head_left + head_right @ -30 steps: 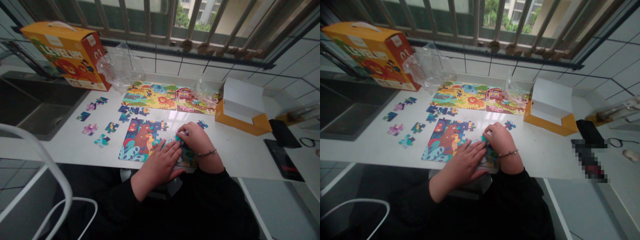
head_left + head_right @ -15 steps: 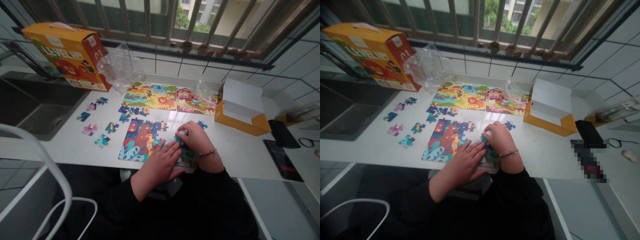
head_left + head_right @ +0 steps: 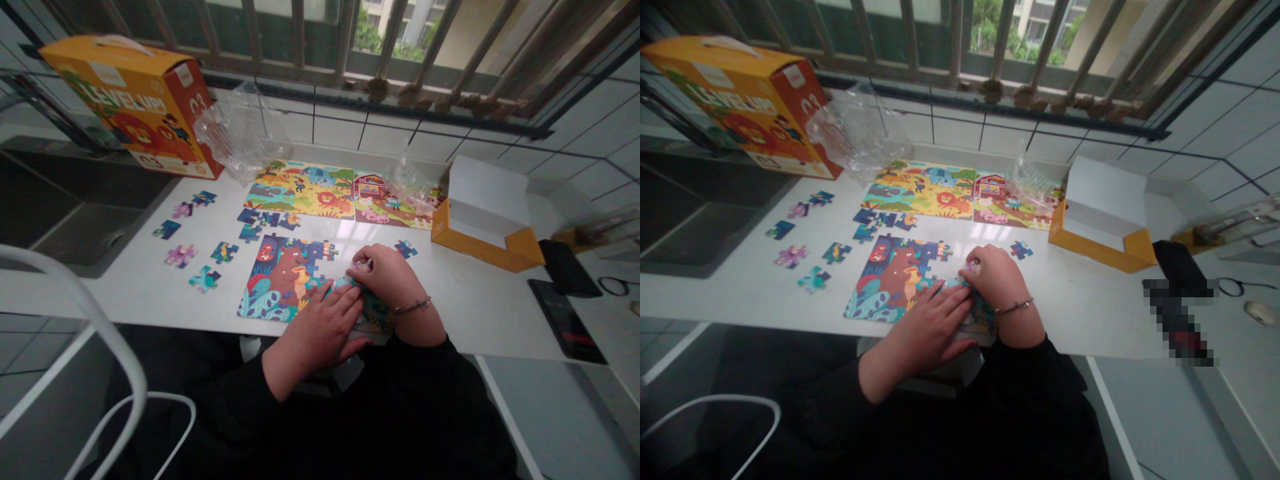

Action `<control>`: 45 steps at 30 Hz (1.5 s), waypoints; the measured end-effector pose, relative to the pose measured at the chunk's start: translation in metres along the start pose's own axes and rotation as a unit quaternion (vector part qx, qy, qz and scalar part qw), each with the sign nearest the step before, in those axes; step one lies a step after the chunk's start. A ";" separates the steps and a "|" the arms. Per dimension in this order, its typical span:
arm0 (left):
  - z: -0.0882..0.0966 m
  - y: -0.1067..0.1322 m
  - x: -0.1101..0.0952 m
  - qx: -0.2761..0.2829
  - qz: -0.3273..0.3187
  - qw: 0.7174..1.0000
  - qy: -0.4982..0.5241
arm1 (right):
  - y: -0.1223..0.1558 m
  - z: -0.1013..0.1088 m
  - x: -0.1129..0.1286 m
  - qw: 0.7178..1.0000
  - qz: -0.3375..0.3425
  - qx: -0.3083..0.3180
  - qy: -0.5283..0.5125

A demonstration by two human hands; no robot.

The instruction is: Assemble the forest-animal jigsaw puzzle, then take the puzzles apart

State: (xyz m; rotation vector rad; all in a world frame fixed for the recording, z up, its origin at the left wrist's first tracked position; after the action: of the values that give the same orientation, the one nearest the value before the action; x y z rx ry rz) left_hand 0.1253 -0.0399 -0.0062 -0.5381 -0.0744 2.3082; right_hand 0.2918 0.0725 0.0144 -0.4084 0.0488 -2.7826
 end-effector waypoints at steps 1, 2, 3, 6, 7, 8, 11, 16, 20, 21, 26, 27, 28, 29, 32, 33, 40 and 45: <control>0.000 0.000 0.000 0.000 0.001 1.000 0.000 | 0.000 0.000 0.000 1.000 0.001 -0.002 -0.001; 0.000 0.000 0.000 0.001 0.002 1.000 0.001 | 0.000 0.000 0.001 1.000 0.001 -0.005 -0.003; 0.000 0.000 0.000 0.002 0.002 1.000 0.001 | 0.000 0.001 0.001 1.000 0.000 -0.007 -0.004; 0.000 0.000 -0.001 0.005 0.001 1.000 0.000 | 0.000 0.001 0.003 1.000 0.006 -0.011 -0.004; 0.000 0.000 -0.001 0.007 0.001 1.000 0.000 | 0.000 0.002 0.003 1.000 0.009 -0.012 -0.004; 0.000 0.000 -0.001 0.008 0.001 1.000 -0.001 | 0.000 0.002 0.004 1.000 0.013 -0.014 -0.004; 0.000 0.001 -0.001 0.010 0.000 1.000 -0.004 | 0.001 0.002 0.004 1.000 0.016 -0.013 -0.004; 0.002 0.000 -0.001 0.009 -0.002 1.000 -0.006 | 0.001 0.001 0.004 1.000 0.018 -0.017 -0.009; 0.002 0.001 -0.001 0.007 -0.004 1.000 -0.005 | 0.001 0.002 0.002 0.999 0.013 -0.012 -0.043; 0.002 0.001 -0.001 0.007 -0.004 1.000 -0.005 | 0.001 0.003 0.001 0.998 0.010 -0.013 -0.054; 0.002 0.001 -0.001 0.008 -0.007 1.000 -0.002 | 0.003 0.012 -0.005 0.995 0.001 -0.028 -0.097; 0.002 0.001 -0.001 0.008 -0.007 1.000 -0.002 | 0.004 0.014 -0.008 0.994 -0.002 -0.032 -0.100; 0.003 0.000 -0.001 0.009 -0.006 1.000 -0.002 | 0.005 0.015 -0.010 0.994 -0.005 -0.035 -0.100; 0.003 0.000 -0.001 0.011 -0.006 1.000 -0.003 | 0.005 0.016 -0.014 0.995 -0.009 -0.039 -0.096; 0.004 -0.001 -0.002 0.019 -0.002 1.000 -0.008 | 0.008 0.018 -0.024 0.996 -0.011 -0.038 -0.076; 0.004 -0.002 -0.001 0.022 0.000 1.000 -0.009 | 0.009 0.019 -0.027 0.997 -0.011 -0.034 -0.070; 0.003 -0.003 -0.001 0.032 0.000 0.999 -0.016 | 0.015 0.023 -0.041 0.998 -0.022 0.004 -0.052; 0.002 -0.002 -0.001 0.028 -0.005 0.999 -0.026 | 0.015 0.015 -0.042 0.995 -0.008 0.068 -0.074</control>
State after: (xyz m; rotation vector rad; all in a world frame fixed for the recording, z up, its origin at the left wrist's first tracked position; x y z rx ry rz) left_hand 0.1267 -0.0390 -0.0040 -0.4478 -0.0362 2.3083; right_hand 0.3386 0.0719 0.0164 -0.5797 -0.1775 -2.7427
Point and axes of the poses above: each hand's wrist, its own y-axis away from the middle knuckle, its own z-axis out of the back of the hand, x = y × z, the point moved 3 cm from there along -y, towards the middle knuckle, and after that the axes turned 8 degrees about y, right-handed, at the moved point
